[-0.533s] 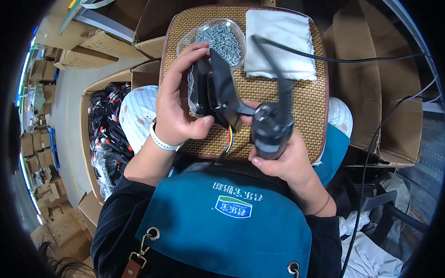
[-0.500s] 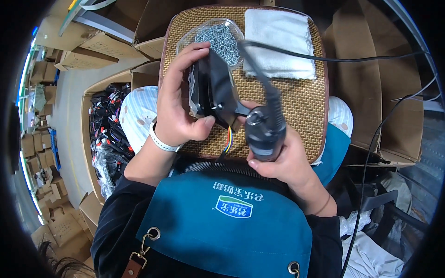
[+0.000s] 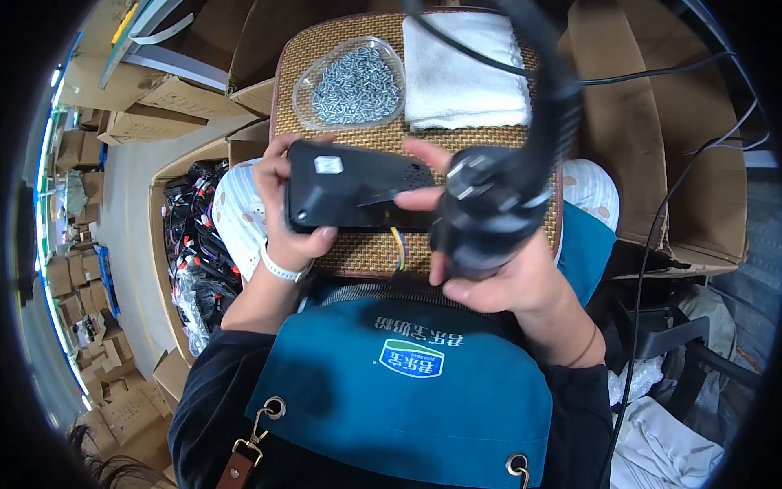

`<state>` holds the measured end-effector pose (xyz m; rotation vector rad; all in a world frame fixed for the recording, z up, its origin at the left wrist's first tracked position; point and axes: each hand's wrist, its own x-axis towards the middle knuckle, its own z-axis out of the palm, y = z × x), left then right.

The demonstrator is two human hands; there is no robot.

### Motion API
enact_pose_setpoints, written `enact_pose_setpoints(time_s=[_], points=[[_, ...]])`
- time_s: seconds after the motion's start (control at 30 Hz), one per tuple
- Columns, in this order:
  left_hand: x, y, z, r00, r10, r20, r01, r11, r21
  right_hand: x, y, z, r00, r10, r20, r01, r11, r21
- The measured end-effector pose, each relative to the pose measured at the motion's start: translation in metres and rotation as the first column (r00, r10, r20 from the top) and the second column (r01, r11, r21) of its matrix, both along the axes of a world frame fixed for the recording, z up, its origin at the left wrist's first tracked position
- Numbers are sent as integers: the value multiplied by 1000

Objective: The person assembles plastic housings for electronic units by securing them with screws using an electric screwdriver.

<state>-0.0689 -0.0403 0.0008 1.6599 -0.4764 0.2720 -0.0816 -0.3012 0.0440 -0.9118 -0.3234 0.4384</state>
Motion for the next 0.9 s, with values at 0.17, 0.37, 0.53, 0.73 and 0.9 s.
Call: enact_pose_setpoints(time_s=[0.17,0.37,0.53,0.73,0.9], points=[[-35,33,-7,980,195,-42,-147,848,510,12,-20,-6,940,-337,55,342,929,-139],[-27,35,29,997,-50,51,-13,566,824,16,-10,-14,906,-393,-158,358,910,-209],[14,-1,38,961,-270,-57,186,485,855,15,-5,-24,909,-311,-277,218,922,-320],[16,-12,25,949,-314,-37,175,423,889,7,-5,-25,917,-321,-238,210,894,-397],[12,-10,22,942,-335,37,133,471,872,1,-1,-27,878,-268,-396,164,947,-277]])
